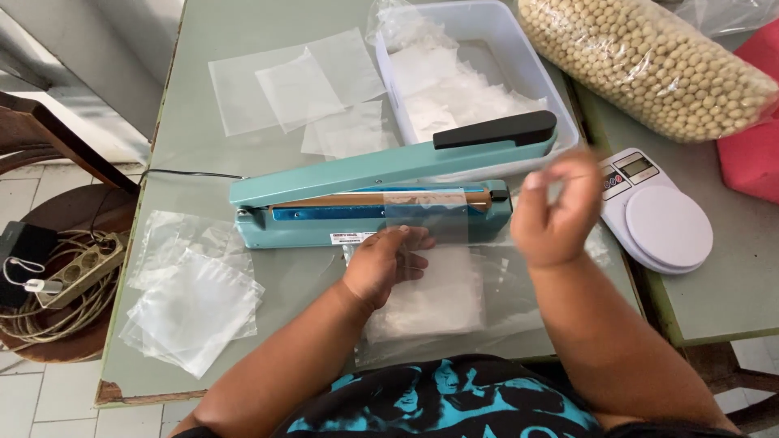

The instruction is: Sealing plastic bags with an impulse sealer and trimming them with scissors.

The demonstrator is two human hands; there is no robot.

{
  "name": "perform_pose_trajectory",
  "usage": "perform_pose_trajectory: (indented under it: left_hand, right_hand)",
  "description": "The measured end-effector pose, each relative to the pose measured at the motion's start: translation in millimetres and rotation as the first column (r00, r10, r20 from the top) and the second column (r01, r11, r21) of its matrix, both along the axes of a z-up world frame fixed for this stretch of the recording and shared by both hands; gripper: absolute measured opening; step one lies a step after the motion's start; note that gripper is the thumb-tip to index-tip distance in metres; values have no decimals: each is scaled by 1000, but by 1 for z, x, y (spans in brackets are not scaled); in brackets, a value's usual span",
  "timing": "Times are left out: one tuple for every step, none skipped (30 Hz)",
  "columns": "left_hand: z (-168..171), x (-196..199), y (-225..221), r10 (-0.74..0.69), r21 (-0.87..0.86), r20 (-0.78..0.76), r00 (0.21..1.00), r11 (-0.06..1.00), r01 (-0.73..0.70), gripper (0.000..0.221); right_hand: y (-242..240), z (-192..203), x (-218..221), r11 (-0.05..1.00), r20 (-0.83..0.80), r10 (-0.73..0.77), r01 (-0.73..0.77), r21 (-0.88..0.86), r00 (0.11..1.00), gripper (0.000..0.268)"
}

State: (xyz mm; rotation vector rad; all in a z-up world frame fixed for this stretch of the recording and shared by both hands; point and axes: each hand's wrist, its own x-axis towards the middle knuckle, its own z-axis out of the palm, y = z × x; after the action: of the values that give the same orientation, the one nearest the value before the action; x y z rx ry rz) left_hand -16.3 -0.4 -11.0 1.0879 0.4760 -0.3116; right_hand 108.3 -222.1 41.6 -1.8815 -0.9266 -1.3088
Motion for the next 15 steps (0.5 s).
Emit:
perform_pose_trajectory:
  left_hand:
    - [-1, 1, 0, 4, -7, 7, 1000, 1000, -4, 52]
    - [-2, 1, -1, 3, -13, 12, 1000, 1000, -3, 52]
    - [-4, 0, -1, -4, -12, 9, 1000, 1000, 4, 52]
    - [-5, 1, -1, -12, -7, 10, 1000, 1000, 12, 52]
    - [-7, 1, -2, -19, -2, 11, 1000, 1000, 19, 52]
    - [-2, 1, -2, -23, -5, 8, 1000, 1000, 23, 52]
    - [3, 0, -2, -4, -6, -18, 1000, 1000, 4, 51]
    - [8, 0, -1, 14, -3, -40, 999, 1000, -14, 51]
    - [9, 1, -3, 7, -2, -38, 999, 1000, -7, 51]
    - [10, 1, -3, 25, -10, -49, 999, 1000, -25, 50]
    - [12, 0, -3, 43, -17, -59, 997, 999, -44, 50]
    - [11, 1, -4, 40, -12, -57, 998, 999, -41, 50]
    - [11, 2, -4, 46, -16, -66, 997, 999, -47, 48]
    - [10, 1, -4, 56, -21, -77, 995, 998, -57, 47]
    - [9, 2, -4, 57, -19, -77, 995, 998, -58, 47]
  right_hand:
    - [-6, -20, -5, 999, -207, -34, 27, -38, 978, 24]
    - [-13, -40, -12, 995, -406, -79, 50, -82, 911, 30]
    - [-3, -31, -27, 995, -408, -85, 57, -81, 909, 30]
    - [6, -21, -40, 978, -672, -185, 69, -196, 717, 25]
    - [16, -11, -53, 951, -847, -291, 42, -305, 445, 31]
    - [14, -14, -51, 950, -847, -295, 45, -308, 441, 31]
    - [12, -17, -49, 956, -894, -286, 45, -289, 344, 33]
    - [10, -20, -45, 963, -931, -270, 50, -266, 247, 37]
    - [13, -14, -43, 963, -930, -271, 57, -265, 247, 37]
    - [17, -9, -42, 947, -938, -320, 30, -319, 135, 39]
    - [22, -4, -40, 930, -929, -368, -3, -369, 22, 42]
    - [24, -1, -41, 931, -931, -364, 1, -364, 23, 42]
    - [27, 3, -42, 947, -948, -320, -13, -320, -7, 36]
    - [30, 5, -44, 961, -960, -276, -29, -275, -37, 30]
    - [32, 5, -43, 961, -961, -274, -30, -273, -37, 30]
